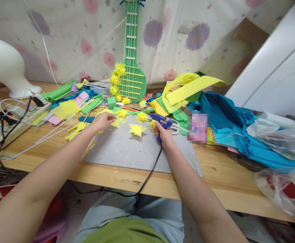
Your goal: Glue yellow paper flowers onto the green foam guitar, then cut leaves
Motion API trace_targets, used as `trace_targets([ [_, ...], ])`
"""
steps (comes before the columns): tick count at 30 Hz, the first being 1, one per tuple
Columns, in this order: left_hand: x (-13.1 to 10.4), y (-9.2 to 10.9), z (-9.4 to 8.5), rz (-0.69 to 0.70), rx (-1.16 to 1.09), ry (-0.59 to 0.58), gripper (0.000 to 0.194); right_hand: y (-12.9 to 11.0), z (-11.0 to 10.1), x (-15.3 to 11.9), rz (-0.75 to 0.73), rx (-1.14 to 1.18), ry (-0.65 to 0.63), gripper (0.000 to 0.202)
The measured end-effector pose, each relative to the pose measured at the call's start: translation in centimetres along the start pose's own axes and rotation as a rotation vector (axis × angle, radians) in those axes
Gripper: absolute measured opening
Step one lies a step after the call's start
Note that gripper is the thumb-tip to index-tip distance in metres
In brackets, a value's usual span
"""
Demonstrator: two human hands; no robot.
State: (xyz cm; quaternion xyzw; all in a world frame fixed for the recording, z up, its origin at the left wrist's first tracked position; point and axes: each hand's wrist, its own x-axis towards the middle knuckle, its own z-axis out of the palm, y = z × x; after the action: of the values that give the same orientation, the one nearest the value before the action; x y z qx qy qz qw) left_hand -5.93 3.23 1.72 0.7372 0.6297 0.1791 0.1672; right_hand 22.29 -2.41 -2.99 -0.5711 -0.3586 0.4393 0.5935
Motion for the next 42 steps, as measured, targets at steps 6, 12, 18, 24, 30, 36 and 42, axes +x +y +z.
trace_targets([
  [6, -0.9, 1.1, 0.0, -0.024, 0.025, 0.124, 0.016, -0.1, 0.0, 0.0, -0.001, -0.010, 0.003, 0.037],
  [12, -1.2, 2.3, 1.6, -0.073, -0.373, 0.149, 0.011, -0.6, 0.0, -0.5, -0.074, -0.086, -0.098, 0.039],
  [18, -2.0, 5.4, 2.6, -0.079, -0.643, 0.048, 0.011, -0.9, -0.1, -1.6, -0.147, -0.309, -0.283, 0.037],
  [24, -2.3, 6.5, 2.7, 0.051, -0.508, 0.109, 0.015, -0.5, 0.0, -1.7, -0.232, -0.339, -0.338, 0.032],
  [30, -2.2, 6.7, 2.7, 0.080, -0.439, 0.135, 0.015, -0.7, 0.0, -1.7, -0.257, -0.363, -0.366, 0.033],
  [36, -2.5, 7.5, 2.3, 0.072, -0.455, 0.115, 0.014, -0.8, -0.1, -1.6, -0.256, -0.389, -0.338, 0.037],
  [42, -2.8, 7.8, 2.2, 0.070, -0.481, 0.087, 0.013, -0.9, -0.1, -1.6, -0.254, -0.407, -0.330, 0.039],
])
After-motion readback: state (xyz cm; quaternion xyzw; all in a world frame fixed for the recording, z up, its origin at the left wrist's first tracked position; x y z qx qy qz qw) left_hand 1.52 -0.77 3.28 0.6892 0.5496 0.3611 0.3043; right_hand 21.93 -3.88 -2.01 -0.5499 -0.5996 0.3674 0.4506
